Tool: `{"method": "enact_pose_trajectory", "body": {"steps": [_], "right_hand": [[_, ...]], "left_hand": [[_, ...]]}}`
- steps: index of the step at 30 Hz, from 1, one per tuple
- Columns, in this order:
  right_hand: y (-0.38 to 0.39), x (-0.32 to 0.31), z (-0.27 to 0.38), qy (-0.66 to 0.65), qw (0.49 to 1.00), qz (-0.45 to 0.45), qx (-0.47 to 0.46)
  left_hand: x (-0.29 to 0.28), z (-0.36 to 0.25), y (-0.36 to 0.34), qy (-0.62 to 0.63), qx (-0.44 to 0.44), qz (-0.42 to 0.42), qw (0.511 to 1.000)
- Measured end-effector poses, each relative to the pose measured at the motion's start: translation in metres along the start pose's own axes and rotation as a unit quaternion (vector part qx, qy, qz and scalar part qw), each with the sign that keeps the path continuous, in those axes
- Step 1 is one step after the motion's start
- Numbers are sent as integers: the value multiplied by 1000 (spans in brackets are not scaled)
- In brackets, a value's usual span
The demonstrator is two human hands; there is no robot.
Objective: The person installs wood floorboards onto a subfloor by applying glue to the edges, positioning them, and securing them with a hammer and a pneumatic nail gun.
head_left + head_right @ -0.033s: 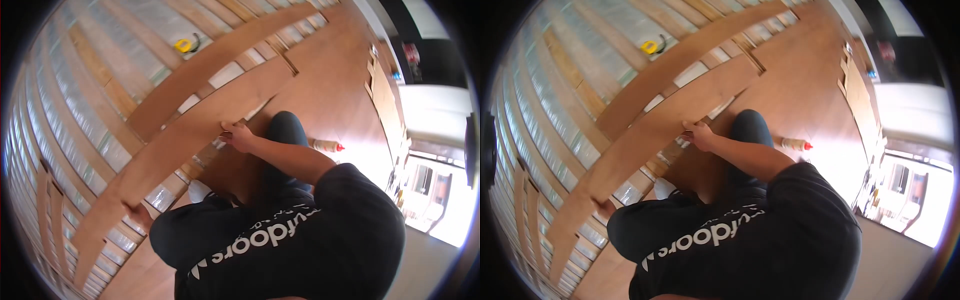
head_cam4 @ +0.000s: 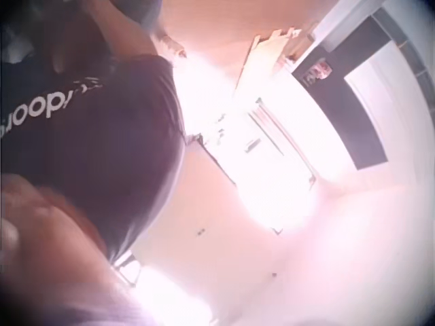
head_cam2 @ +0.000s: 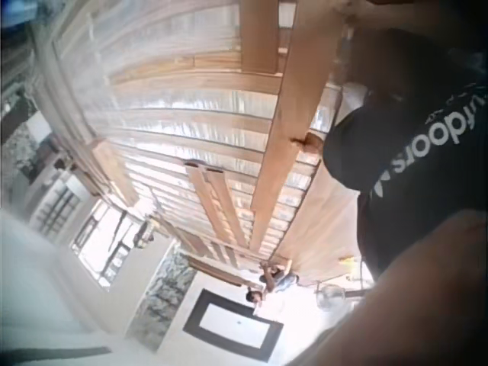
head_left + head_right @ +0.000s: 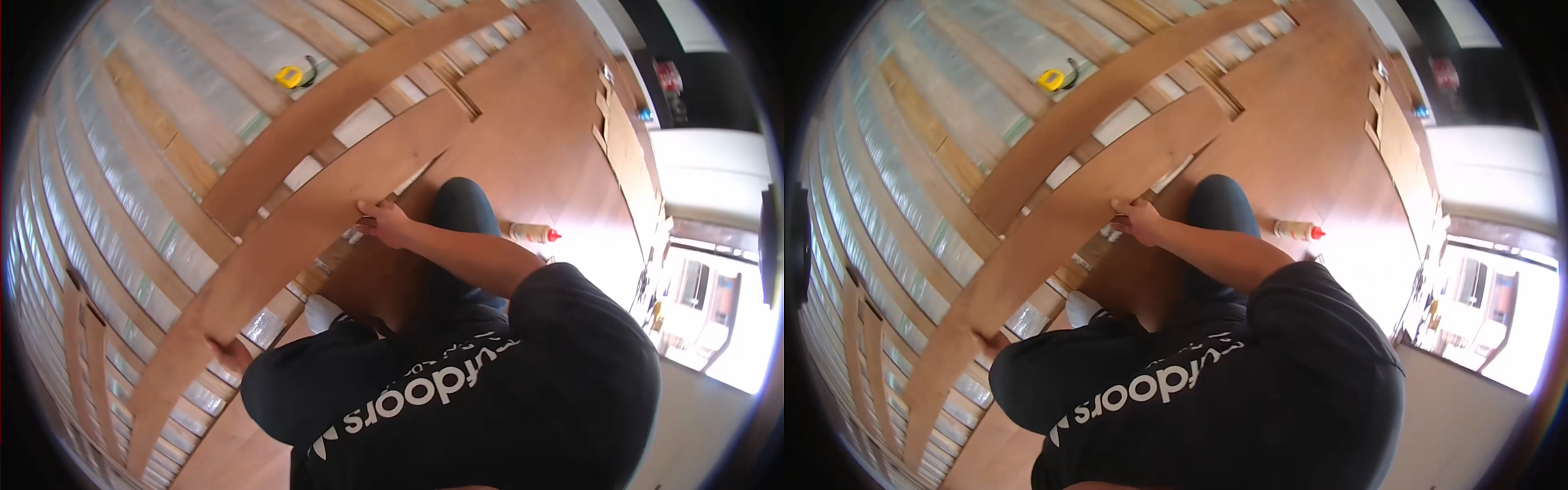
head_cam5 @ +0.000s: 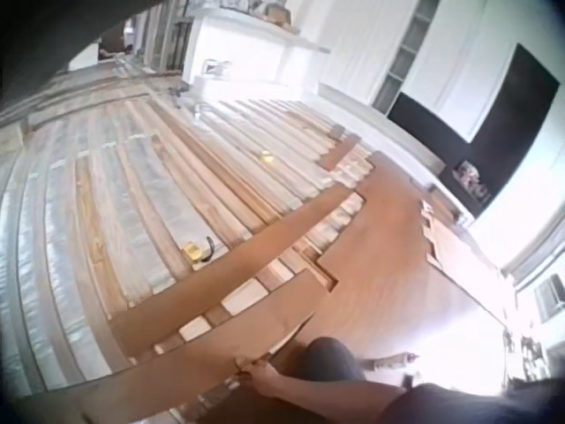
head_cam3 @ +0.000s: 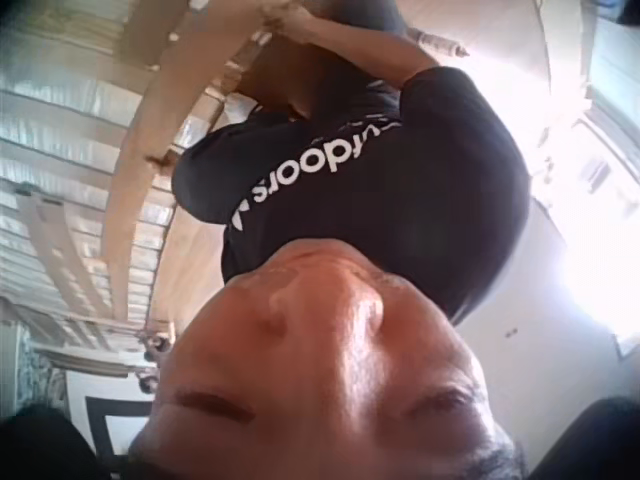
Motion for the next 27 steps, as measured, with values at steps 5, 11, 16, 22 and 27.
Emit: {"method": "enact_pose_trajectory", "body": {"steps": [5, 11, 16, 22, 27], "right_hand": [[-10, -54, -18, 46, 998, 31, -12], [-56, -88, 22, 143, 985, -64, -71], [-58, -133, 37, 437, 894, 1, 95], [-24, -100, 65, 639, 750, 164, -35], [16, -67, 132, 737, 646, 84, -180]], "left_hand": [[-35, 64, 52, 118, -110, -118, 980], [9, 114, 85, 51, -117, 33, 991], [35, 141, 88, 69, -166, 39, 983], [50, 170, 89, 91, -204, 26, 974], [43, 153, 102, 69, -237, 105, 963]]}}
Point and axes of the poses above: each hand's wrist, its own y-axis away from the middle knuckle, its own x-axis out of the palm, z = x × y, the point moved 5 cm from there along -y, towards the middle knuckle, and after that the axes turned 15 degrees about -x, right-handed, at the moved point
